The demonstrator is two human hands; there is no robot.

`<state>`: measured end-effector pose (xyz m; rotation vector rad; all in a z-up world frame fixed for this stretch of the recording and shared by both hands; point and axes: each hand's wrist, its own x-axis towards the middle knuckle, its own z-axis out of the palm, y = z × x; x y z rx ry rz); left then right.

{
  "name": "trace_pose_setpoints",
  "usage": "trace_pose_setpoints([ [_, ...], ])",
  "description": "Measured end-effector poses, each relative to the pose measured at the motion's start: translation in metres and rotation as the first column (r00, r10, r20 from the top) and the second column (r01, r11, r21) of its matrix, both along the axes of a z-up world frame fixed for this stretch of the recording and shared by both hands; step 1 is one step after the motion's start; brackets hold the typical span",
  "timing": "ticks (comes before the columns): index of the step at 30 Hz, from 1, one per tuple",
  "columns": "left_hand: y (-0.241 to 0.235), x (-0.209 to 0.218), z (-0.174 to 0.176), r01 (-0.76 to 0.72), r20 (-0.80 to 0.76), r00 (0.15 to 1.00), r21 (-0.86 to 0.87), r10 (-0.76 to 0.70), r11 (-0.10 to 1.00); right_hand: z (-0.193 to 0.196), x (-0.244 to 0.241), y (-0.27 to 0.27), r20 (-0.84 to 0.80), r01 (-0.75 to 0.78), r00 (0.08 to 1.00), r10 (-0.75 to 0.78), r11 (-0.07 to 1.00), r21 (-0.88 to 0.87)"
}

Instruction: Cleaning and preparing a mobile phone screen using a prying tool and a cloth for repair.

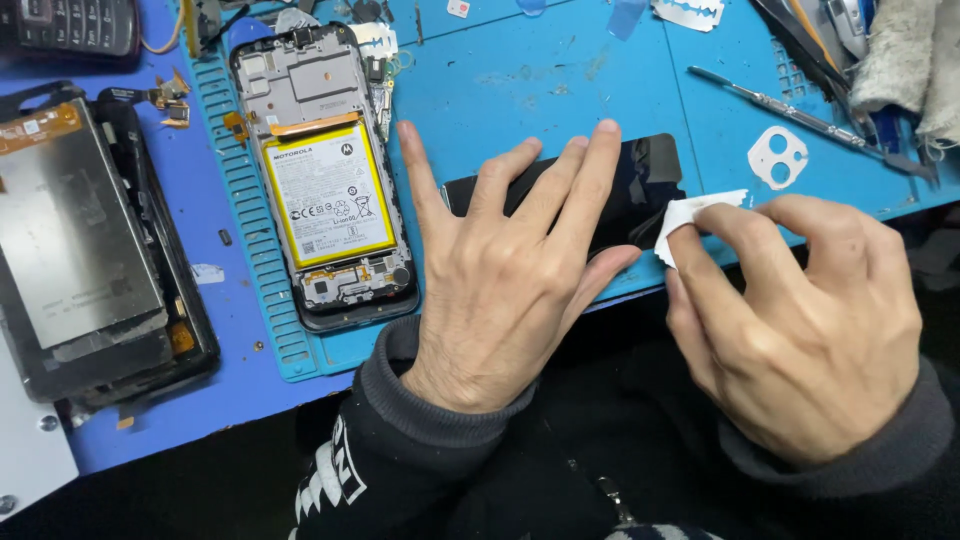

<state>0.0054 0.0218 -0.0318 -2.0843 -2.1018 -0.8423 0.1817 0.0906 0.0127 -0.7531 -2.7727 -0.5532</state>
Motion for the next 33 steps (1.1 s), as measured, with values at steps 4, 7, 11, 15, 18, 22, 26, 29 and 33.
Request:
trace_pose_setpoints([
  [4,-0.001,0.001,-0.001,-0.004,-0.002,1.0,0.004,0.004,1.0,0.0,-0.005,0.002,0.013,0.004,1.0,-0.005,1.0,0.022],
  [7,-0.001,0.001,-0.001,-0.007,0.0,1.0,0.006,0.007,1.0,-0.004,0.007,0.0,0.031,0.007,1.0,-0.007,1.0,0.02],
  [11,0.0,0.001,-0.002,-0.001,0.001,1.0,-0.003,0.001,1.0,-0.005,0.001,0.004,0.023,0.003,1.0,-0.003,1.0,0.021],
  [15,0.0,0.0,-0.002,-0.007,0.003,1.0,0.0,0.007,1.0,-0.001,0.004,0.003,0.04,-0.017,0.999,0.016,1.0,0.022],
  [18,0.0,0.001,-0.001,-0.004,0.002,1.0,-0.007,0.004,1.0,-0.004,0.004,0.004,0.039,-0.006,0.999,0.005,1.0,0.02],
  [22,0.0,0.001,-0.002,-0.007,-0.001,1.0,-0.004,0.007,1.0,-0.006,0.009,0.003,0.027,0.015,1.0,-0.015,1.0,0.022],
  [26,0.0,0.002,0.0,-0.003,-0.006,1.0,0.026,0.003,1.0,-0.009,0.009,0.005,-0.007,0.009,1.0,-0.009,1.0,0.017],
  [29,-0.001,0.003,0.009,-0.012,-0.01,1.0,0.041,0.012,0.999,-0.01,0.014,0.005,-0.062,0.004,0.998,-0.003,1.0,0.01],
  [33,-0.001,-0.003,0.016,-0.012,-0.024,1.0,0.089,0.014,0.996,-0.025,0.01,0.018,-0.123,-0.025,0.992,0.032,0.998,0.054],
])
